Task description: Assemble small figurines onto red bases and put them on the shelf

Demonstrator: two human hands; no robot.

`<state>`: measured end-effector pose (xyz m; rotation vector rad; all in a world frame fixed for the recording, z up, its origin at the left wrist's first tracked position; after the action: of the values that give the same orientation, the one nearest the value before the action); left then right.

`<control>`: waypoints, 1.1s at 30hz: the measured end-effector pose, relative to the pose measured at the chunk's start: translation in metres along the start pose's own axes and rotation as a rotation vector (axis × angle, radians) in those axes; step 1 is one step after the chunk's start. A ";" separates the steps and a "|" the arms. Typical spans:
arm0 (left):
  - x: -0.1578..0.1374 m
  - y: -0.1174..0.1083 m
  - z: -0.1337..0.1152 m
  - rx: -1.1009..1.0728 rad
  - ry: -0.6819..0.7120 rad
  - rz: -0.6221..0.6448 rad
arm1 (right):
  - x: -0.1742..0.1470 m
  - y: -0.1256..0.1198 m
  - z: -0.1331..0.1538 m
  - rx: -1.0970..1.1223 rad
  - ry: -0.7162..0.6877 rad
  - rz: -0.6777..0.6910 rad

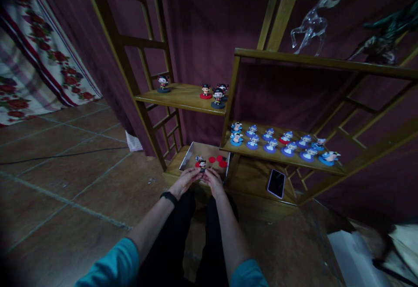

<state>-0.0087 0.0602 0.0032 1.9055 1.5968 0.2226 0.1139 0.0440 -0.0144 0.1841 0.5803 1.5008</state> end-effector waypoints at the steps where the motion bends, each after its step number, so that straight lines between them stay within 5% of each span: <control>1: 0.000 0.000 0.000 0.005 -0.004 -0.002 | 0.000 0.000 0.000 -0.002 0.003 0.003; 18: 0.005 -0.003 0.003 0.106 0.081 -0.018 | 0.000 0.004 0.001 0.065 0.023 0.026; 33: 0.001 -0.004 0.002 0.019 0.005 -0.080 | 0.003 0.001 -0.002 0.048 -0.006 0.028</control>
<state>-0.0104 0.0607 -0.0011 1.8520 1.6802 0.1800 0.1120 0.0466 -0.0159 0.2350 0.6111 1.5141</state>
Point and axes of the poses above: each hand's wrist, its own x-axis towards the middle knuckle, its own y-axis out of the palm, z = x × y, the point moved 5 cm from there along x, towards the middle knuckle, and after that the axes turned 4 degrees about -x, right-handed, at the moved point
